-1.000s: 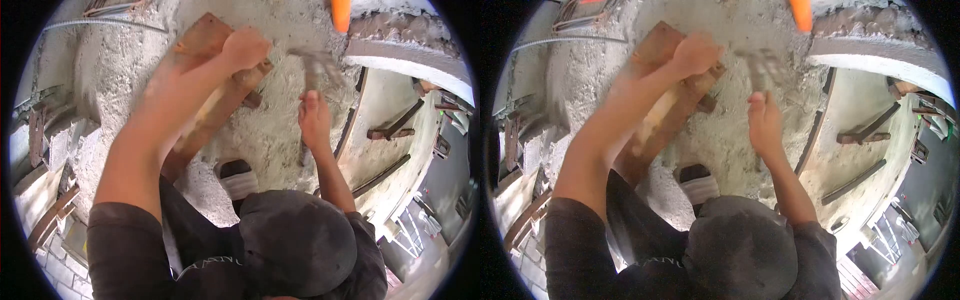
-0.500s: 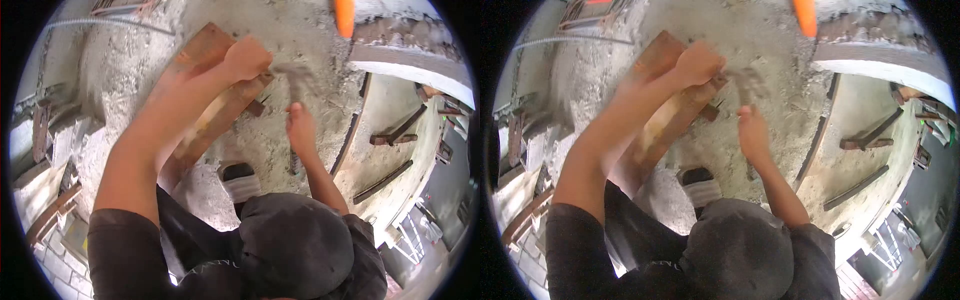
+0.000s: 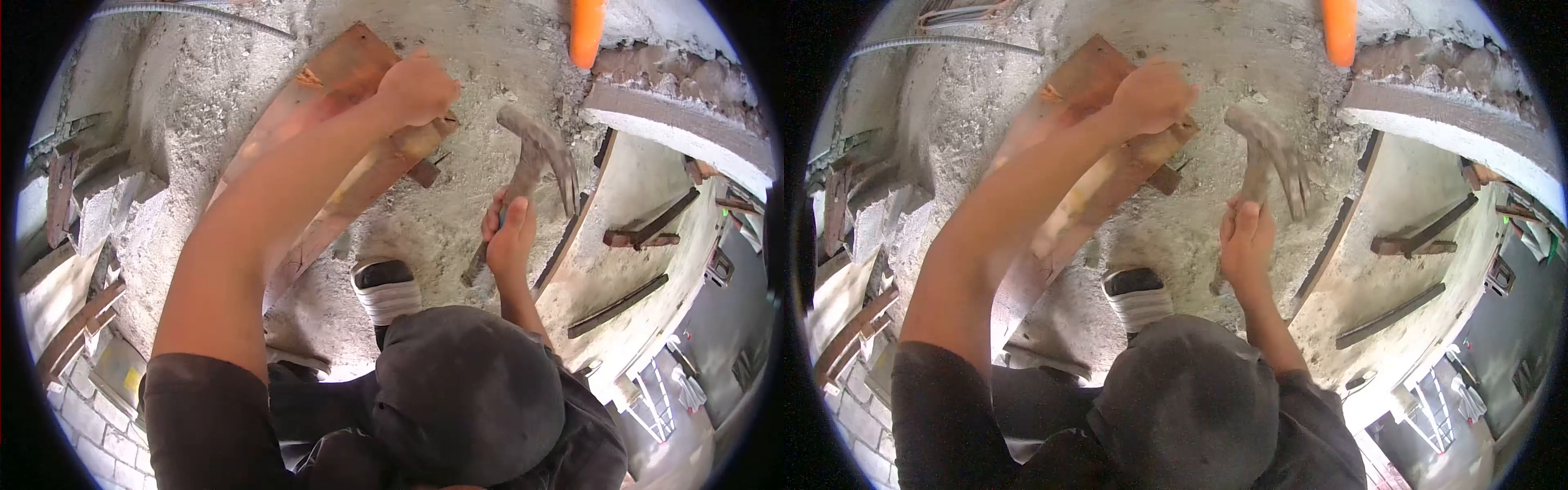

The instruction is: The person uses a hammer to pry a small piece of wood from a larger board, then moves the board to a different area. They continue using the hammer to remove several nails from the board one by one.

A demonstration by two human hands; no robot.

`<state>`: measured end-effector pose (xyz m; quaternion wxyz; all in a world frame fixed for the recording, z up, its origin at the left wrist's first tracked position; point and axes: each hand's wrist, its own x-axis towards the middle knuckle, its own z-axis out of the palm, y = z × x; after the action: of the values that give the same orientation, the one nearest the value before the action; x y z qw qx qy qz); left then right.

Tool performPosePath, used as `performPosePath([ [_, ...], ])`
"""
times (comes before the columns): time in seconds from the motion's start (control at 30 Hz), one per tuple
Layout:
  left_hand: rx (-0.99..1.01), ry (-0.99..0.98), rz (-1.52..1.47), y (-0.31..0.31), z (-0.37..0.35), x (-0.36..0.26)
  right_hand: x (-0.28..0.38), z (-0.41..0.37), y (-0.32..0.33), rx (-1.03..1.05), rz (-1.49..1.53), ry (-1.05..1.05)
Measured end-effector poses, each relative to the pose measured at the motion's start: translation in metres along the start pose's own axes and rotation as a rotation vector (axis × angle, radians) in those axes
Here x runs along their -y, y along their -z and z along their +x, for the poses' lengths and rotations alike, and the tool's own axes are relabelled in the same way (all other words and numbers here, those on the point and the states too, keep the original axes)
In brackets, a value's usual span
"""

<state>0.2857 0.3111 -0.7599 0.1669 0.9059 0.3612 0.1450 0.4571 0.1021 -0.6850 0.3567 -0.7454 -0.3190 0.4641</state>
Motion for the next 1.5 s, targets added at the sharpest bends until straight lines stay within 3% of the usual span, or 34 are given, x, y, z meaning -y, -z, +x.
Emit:
performPosePath([
  [0.07, 0.036, 0.003, 0.068, 0.0, 0.002, -0.002, -0.016, 0.006, 0.002, -0.019, 0.14, 0.038],
  [0.13, 0.041, 0.057, 0.041, -0.002, -0.001, -0.008, -0.017, 0.023, 0.004, 0.122, -0.287, 0.002],
  [0.17, 0.049, 0.119, 0.016, -0.003, -0.004, -0.005, -0.014, 0.027, 0.006, 0.14, -0.287, 0.012],
  [0.23, 0.12, 0.077, 0.114, 0.004, -0.003, -0.006, 0.001, 0.011, 0.011, 0.016, 0.125, 0.066],
  [0.27, 0.172, 0.009, 0.214, 0.008, 0.0, -0.007, -0.022, 0.015, 0.009, 0.021, 0.118, 0.058],
  [0.3, 0.166, 0.011, 0.21, 0.003, 0.0, -0.005, -0.061, 0.027, 0.006, -0.056, -0.192, 0.343],
  [0.33, 0.104, -0.059, 0.244, -0.001, -0.001, 0.0, -0.047, 0.031, -0.009, -0.136, -0.499, 0.633],
  [0.37, 0.046, -0.127, 0.277, -0.007, -0.002, 0.003, -0.028, 0.02, -0.01, 0.099, -0.462, 0.382],
  [0.4, 0.044, -0.125, 0.276, -0.007, -0.002, 0.001, -0.015, 0.015, -0.007, 0.101, -0.464, 0.383],
  [0.47, 0.097, 0.082, 0.057, -0.007, -0.005, 0.001, -0.003, 0.01, -0.009, 0.069, -0.109, 0.056],
  [0.53, 0.124, 0.012, 0.117, -0.005, -0.006, 0.0, -0.009, 0.002, -0.01, 0.07, 0.036, 0.098],
  [0.6, 0.119, -0.075, 0.202, -0.002, -0.001, 0.001, -0.054, 0.019, -0.018, -0.183, -0.019, 0.192],
  [0.63, 0.073, -0.003, 0.149, -0.006, -0.009, -0.003, -0.037, 0.02, -0.008, 0.112, -0.258, 0.184],
  [0.73, 0.044, 0.08, 0.154, 0.01, 0.001, 0.001, -0.017, 0.028, 0.002, 0.021, -0.377, 0.117],
  [0.8, 0.109, 0.093, 0.13, 0.003, -0.006, -0.014, 0.013, 0.007, 0.024, 0.028, -0.265, 0.079],
  [0.87, 0.14, -0.068, 0.153, 0.001, -0.002, 0.001, 0.03, -0.002, 0.031, 0.156, 0.105, 0.263],
  [0.93, 0.055, 0.039, 0.112, -0.003, -0.007, -0.009, -0.004, -0.004, 0.033, 0.14, 0.065, 0.255],
  [1.0, -0.033, 0.152, 0.085, 0.002, -0.002, -0.005, -0.037, -0.009, 0.04, 0.133, -0.007, -0.186],
  [1.07, 0.253, 0.007, 0.147, 0.003, 0.0, -0.002, -0.044, -0.012, 0.04, 0.122, -0.101, -0.19],
  [1.1, 0.269, 0.005, 0.139, 0.005, -0.003, -0.01, -0.043, -0.019, 0.041, 0.099, -0.203, -0.197],
  [1.23, 0.244, 0.128, 0.148, 0.022, 0.006, -0.008, -0.03, -0.018, 0.036, 0.097, -0.259, -0.213],
  [1.27, 0.252, 0.142, 0.132, 0.022, 0.007, -0.005, -0.024, -0.021, 0.034, 0.103, -0.153, -0.174],
  [1.37, 0.158, -0.015, 0.281, 0.026, -0.001, 0.028, -0.025, -0.026, 0.036, 0.144, -0.052, -0.18],
  [1.5, 0.118, 0.06, 0.293, 0.022, -0.01, 0.03, -0.011, -0.027, 0.039, 0.21, -0.095, -0.301],
])
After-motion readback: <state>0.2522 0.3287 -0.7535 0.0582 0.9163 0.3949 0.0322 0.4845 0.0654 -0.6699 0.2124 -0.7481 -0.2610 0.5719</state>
